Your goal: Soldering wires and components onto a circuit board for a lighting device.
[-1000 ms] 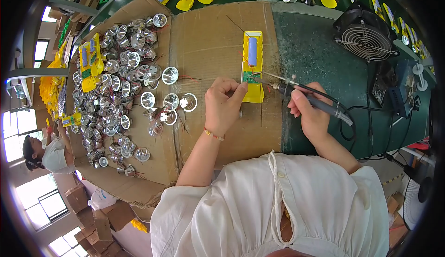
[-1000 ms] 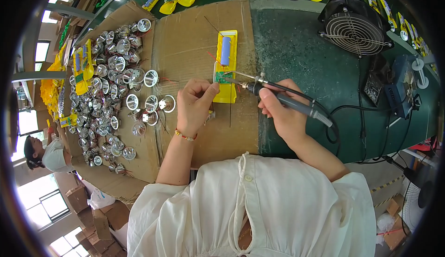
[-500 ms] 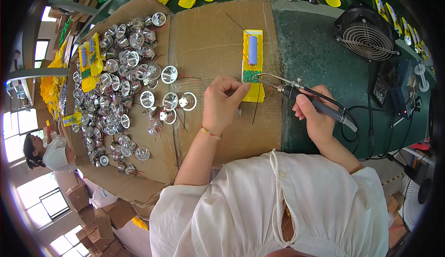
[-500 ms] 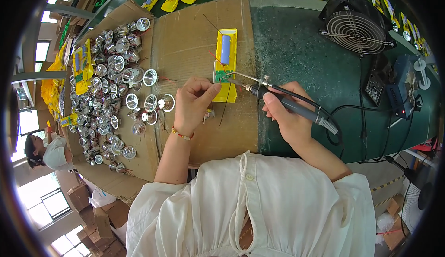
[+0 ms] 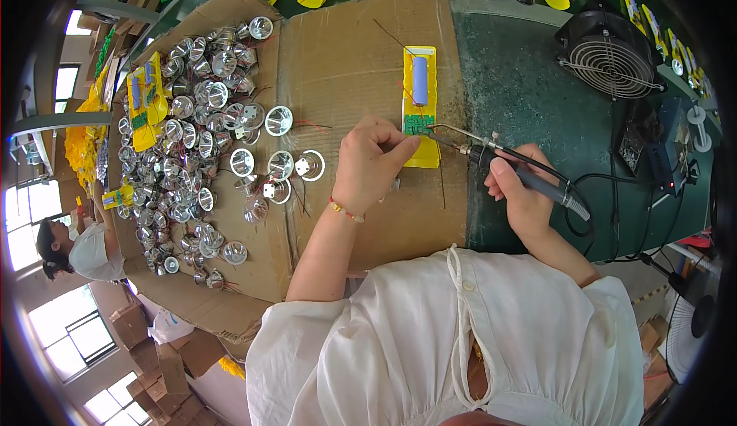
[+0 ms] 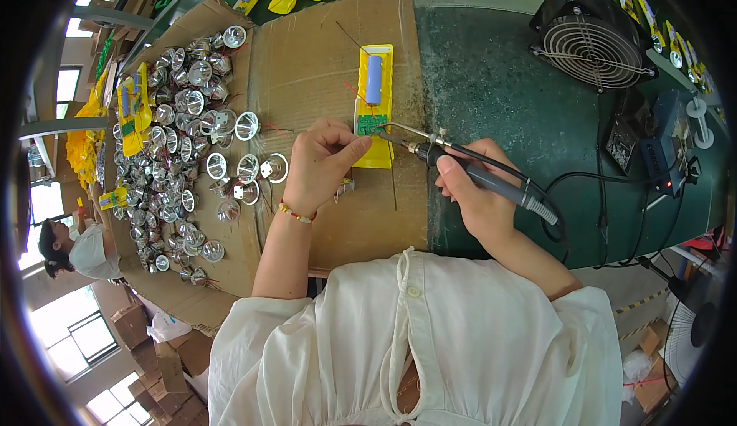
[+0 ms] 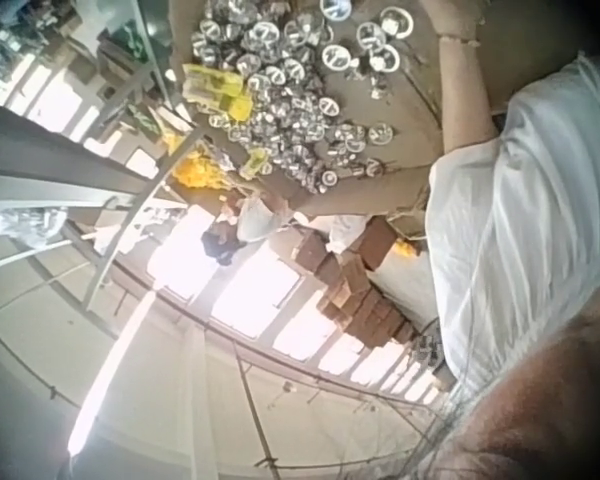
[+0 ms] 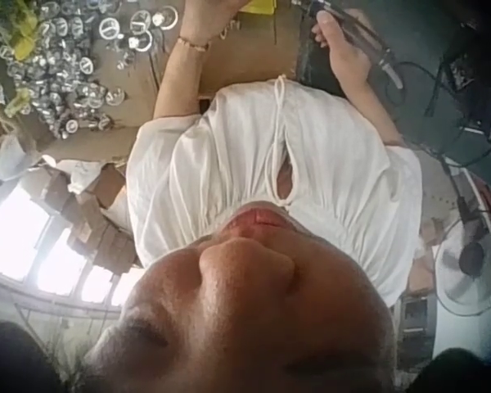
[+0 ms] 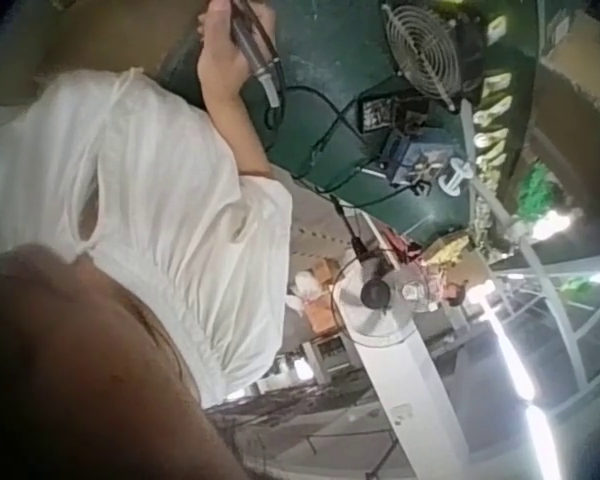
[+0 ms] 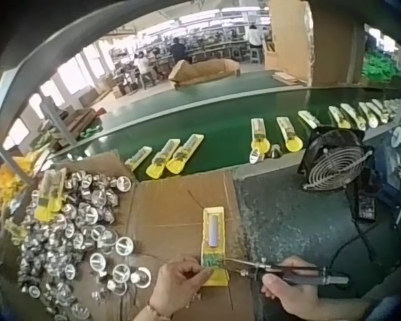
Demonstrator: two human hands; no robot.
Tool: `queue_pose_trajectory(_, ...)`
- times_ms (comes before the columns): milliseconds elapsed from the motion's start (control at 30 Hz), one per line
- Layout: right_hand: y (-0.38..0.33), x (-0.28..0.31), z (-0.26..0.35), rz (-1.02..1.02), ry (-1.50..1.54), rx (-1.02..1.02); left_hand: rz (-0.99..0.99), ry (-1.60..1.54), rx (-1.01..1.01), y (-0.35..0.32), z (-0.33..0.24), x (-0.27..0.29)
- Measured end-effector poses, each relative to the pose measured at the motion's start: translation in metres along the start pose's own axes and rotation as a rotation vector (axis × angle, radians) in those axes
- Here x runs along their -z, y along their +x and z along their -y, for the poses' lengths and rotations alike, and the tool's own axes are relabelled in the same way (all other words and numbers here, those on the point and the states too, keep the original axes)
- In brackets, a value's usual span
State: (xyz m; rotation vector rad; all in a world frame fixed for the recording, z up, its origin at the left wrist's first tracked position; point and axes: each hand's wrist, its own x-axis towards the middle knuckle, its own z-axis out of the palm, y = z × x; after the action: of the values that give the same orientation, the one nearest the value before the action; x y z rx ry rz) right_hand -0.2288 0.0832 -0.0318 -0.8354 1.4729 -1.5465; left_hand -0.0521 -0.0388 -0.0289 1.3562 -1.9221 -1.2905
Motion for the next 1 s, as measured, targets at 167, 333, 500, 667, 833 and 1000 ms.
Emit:
queue_pose_trajectory(167, -0.001, 0.007, 0.001, -0.076, 0.112, 0.008, 0.002, -0.005, -0.009, 0.000, 0.002, -0.001)
queue_pose_trajectory(333, -0.002, 0.011, -0.001, -0.051, 0.084, -0.006, 0.008, 0.029, -0.031, 0.001, 0.003, -0.001)
queue_pose_trajectory(500, 0.001, 0.018, 0.001, -0.043, 0.120, -0.022, 0.015, -0.040, 0.107, 0.001, -0.001, 0.001)
queue_pose_trajectory(667, 0.006, 0.038, 0.001, -0.132, 0.104, -0.009, 0.147, 0.140, 0.143, 0.006, -0.001, 0.005)
queue_pose_trajectory(833, 0.008, 0.054, -0.005, -0.214, 0.094, -0.031, 0.025, 0.429, -0.105, 0.116, -0.041, -0.007)
queue_pose_trajectory(1000, 0.002, 0.054, -0.001, -0.240, 0.109, -0.047, -0.366, 0.786, -0.025, 0.218, -0.070, 0.002)
